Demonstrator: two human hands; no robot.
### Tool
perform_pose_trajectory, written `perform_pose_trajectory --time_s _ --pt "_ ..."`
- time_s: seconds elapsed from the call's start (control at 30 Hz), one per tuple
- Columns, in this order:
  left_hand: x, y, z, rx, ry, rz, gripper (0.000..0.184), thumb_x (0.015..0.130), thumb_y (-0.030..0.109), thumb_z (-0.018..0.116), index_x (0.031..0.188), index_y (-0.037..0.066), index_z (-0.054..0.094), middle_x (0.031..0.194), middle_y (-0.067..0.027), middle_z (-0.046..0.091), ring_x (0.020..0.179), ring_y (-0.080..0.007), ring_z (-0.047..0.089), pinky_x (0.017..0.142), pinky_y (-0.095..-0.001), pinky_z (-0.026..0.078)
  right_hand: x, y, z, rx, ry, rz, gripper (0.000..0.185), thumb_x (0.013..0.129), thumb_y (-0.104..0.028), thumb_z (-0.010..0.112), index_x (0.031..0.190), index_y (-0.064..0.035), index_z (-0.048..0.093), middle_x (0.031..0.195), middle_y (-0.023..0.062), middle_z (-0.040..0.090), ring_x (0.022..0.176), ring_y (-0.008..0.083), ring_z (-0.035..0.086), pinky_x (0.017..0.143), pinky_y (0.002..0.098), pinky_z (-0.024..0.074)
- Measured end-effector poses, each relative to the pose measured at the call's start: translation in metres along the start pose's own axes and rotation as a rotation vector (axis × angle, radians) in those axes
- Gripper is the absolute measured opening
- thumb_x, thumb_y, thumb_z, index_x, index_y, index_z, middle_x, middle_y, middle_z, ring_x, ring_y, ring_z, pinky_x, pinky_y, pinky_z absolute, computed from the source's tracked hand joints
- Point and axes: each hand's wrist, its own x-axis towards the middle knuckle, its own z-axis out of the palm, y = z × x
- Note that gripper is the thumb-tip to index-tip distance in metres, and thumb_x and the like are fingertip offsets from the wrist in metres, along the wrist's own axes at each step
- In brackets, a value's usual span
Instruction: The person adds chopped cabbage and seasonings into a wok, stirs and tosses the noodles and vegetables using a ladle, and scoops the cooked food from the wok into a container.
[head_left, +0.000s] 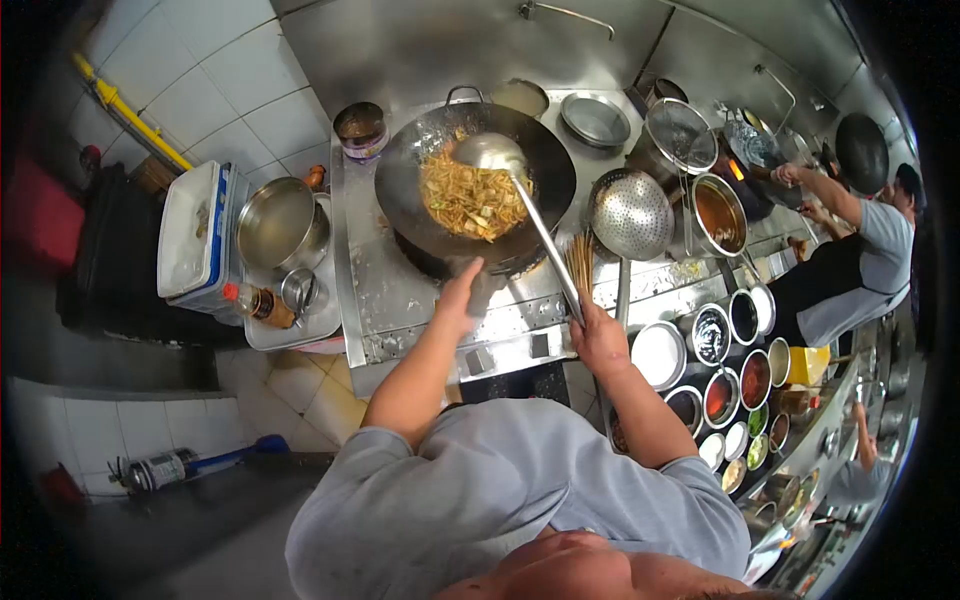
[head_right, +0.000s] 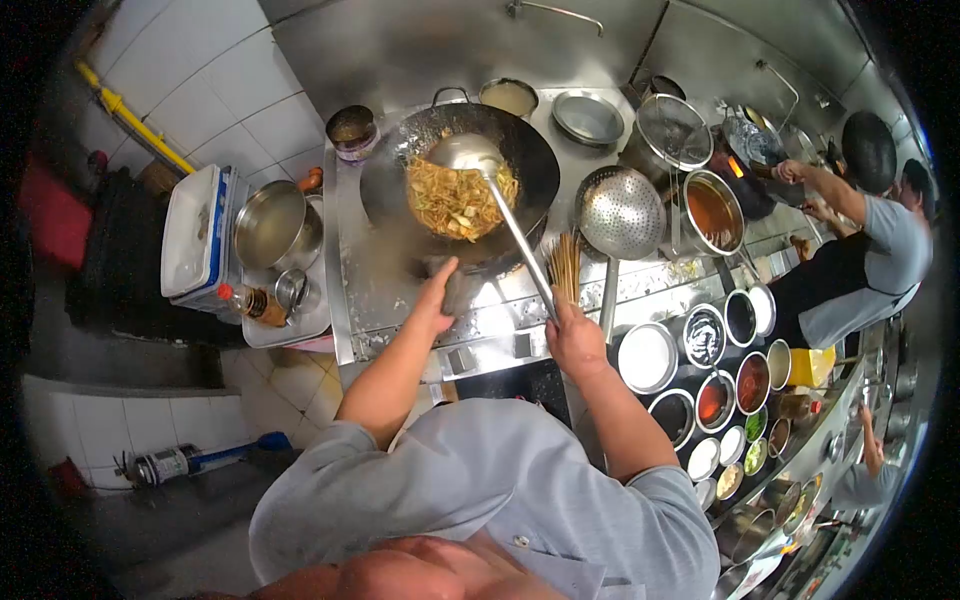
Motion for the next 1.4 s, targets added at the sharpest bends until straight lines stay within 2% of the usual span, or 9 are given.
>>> perform_pose_trajectory --time_s 0.2,0.37,0.5,0.53,0.63,0.8,1.0,1.03,1.4 --pt "-0.107 0.013 -0.118 0.757 -0.349 0.105 0.052 0.089 0.026 0.077 0.131 0.001 0.059 0.119 -0.0072 0.066 0.101 -0.0191 0.066 0.086 -0.0365 0.055 -0.004 -0.023 0.018 0.038 -0.375 -0.333 0.063 0.089 -0.016 0.064 0.148 -0.0133 0.043 0.101 0.0174 0.068 0.086 0.0385 0.068 0.076 0.0462 0.0563" --pt "-0.157 0.007 -0.164 0.839 -0.129 -0.009 0.053 0.085 0.026 0.080 0.126 -0.002 0.060 0.116 -0.0103 0.065 0.101 -0.0210 0.062 0.089 -0.0345 0.049 0.013 -0.026 0.112 -0.075 -0.654 -0.191 0.058 0.096 -0.022 0.051 0.153 -0.0271 0.040 0.118 0.0124 0.070 0.098 0.0360 0.070 0.081 0.0490 0.0553" --pt "-0.166 0.011 -0.134 1.123 -0.190 0.061 0.045 0.093 0.021 0.068 0.128 -0.005 0.057 0.116 -0.0125 0.065 0.101 -0.0227 0.061 0.092 -0.0340 0.046 -0.001 -0.002 0.202 0.169 -0.227 -0.322 0.046 0.097 -0.016 0.045 0.140 -0.0039 0.051 0.122 0.0217 0.063 0.098 0.0390 0.068 0.086 0.0475 0.0544" --pt "-0.167 0.009 -0.118 1.161 -0.228 0.041 0.045 0.093 0.021 0.068 0.128 -0.005 0.057 0.116 -0.0125 0.065 0.101 -0.0227 0.061 0.092 -0.0340 0.046 0.003 -0.015 0.168 0.137 -0.475 -0.202 0.039 0.094 -0.017 0.050 0.128 -0.0007 0.059 0.116 0.0219 0.064 0.096 0.0393 0.067 0.085 0.0464 0.0544" --pt "-0.167 -0.003 -0.083 1.104 -0.208 0.123 0.047 0.092 0.021 0.070 0.129 -0.006 0.056 0.119 -0.0133 0.064 0.102 -0.0231 0.060 0.092 -0.0349 0.046 -0.034 -0.009 0.124 0.091 -0.149 -0.304 0.031 0.091 -0.019 0.055 0.115 -0.0003 0.064 0.107 0.0207 0.067 0.095 0.0389 0.067 0.083 0.0460 0.0545" --pt "-0.132 -0.007 -0.069 1.181 -0.287 -0.013 0.051 0.085 0.016 0.076 0.126 -0.006 0.057 0.117 -0.0129 0.065 0.099 -0.0245 0.062 0.091 -0.0367 0.049 -0.151 0.076 -0.035 0.302 0.080 0.252 0.030 0.085 -0.017 0.058 0.112 -0.0110 0.070 0.108 0.0157 0.070 0.097 0.0358 0.068 0.084 0.0455 0.0551" --pt "-0.150 -0.050 -0.051 1.688 -0.250 -0.002 0.035 0.081 0.017 0.078 0.106 -0.006 0.068 0.098 -0.0110 0.070 0.087 -0.0217 0.065 0.083 -0.0354 0.051 -0.342 0.287 -0.142 0.315 0.896 1.312 0.030 0.091 -0.018 0.055 0.115 -0.0102 0.071 0.107 0.0212 0.071 0.102 0.0348 0.068 0.091 0.0445 0.0523" --pt "-0.170 -0.067 -0.027 1.802 -0.217 -0.040 0.033 0.081 0.018 0.077 0.105 -0.005 0.069 0.095 -0.0104 0.071 0.086 -0.0210 0.065 0.083 -0.0351 0.051 -0.368 0.343 -0.137 0.078 1.016 1.190 0.029 0.091 -0.023 0.056 0.110 -0.0107 0.074 0.101 0.0198 0.073 0.100 0.0343 0.069 0.089 0.0445 0.0532" --pt "-0.245 -0.129 -0.054 1.848 -0.113 -0.077 0.029 0.083 0.017 0.075 0.106 -0.001 0.070 0.093 -0.0085 0.072 0.088 -0.0189 0.066 0.082 -0.0348 0.051 -0.315 0.524 -0.191 -0.042 0.130 1.372 0.033 0.086 -0.028 0.062 0.109 -0.0091 0.076 0.124 0.0138 0.069 0.116 0.0324 0.066 0.096 0.0405 0.0534"
